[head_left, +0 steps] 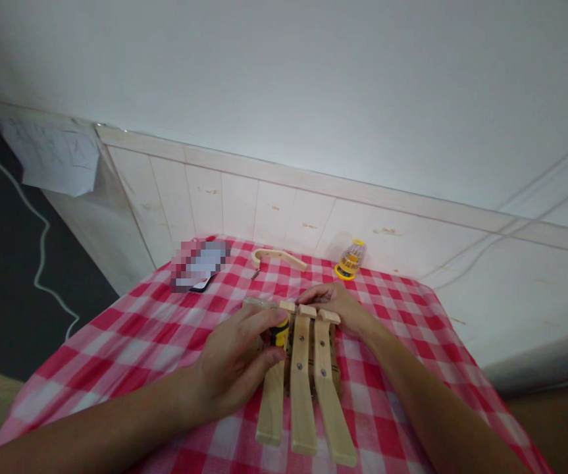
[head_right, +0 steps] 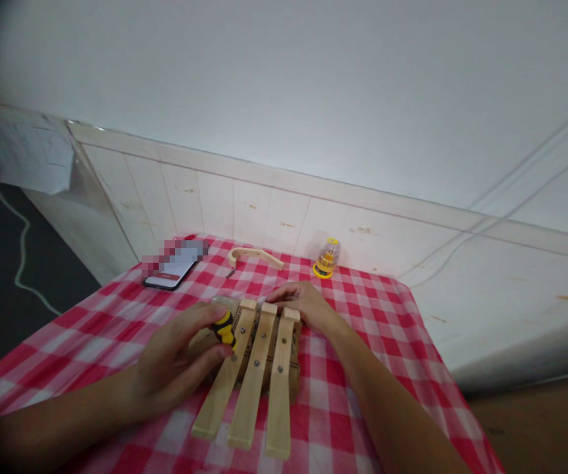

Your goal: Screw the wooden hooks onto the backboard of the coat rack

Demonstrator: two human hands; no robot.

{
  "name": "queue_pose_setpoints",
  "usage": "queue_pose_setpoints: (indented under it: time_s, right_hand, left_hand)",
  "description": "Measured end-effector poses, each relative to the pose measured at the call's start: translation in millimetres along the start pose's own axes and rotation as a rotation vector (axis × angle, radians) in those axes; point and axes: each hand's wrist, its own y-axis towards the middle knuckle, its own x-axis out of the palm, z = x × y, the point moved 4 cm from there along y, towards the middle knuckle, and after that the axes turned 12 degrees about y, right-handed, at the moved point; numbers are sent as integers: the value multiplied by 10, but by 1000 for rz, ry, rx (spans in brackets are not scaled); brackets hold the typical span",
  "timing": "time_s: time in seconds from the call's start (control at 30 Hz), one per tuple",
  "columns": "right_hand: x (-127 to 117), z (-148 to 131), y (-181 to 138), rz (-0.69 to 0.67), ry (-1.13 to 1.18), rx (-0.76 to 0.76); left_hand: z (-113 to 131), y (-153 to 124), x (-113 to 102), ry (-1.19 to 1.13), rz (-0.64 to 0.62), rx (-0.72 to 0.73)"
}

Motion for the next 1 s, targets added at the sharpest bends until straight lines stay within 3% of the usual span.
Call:
queue_pose_setpoints:
  time_s: [0.57, 0.8, 1.0]
  right_hand:
    - [17, -28, -3, 9, -15, 2]
    - [-3, 0, -3, 16, -5, 17]
    - [-13, 4, 4, 16, 7, 12]
  left_hand:
    - [-73, -124, 51, -114, -85, -87]
    - [-40, -41, 19, -33, 11, 27]
    - [-21, -1, 13, -5, 30, 23]
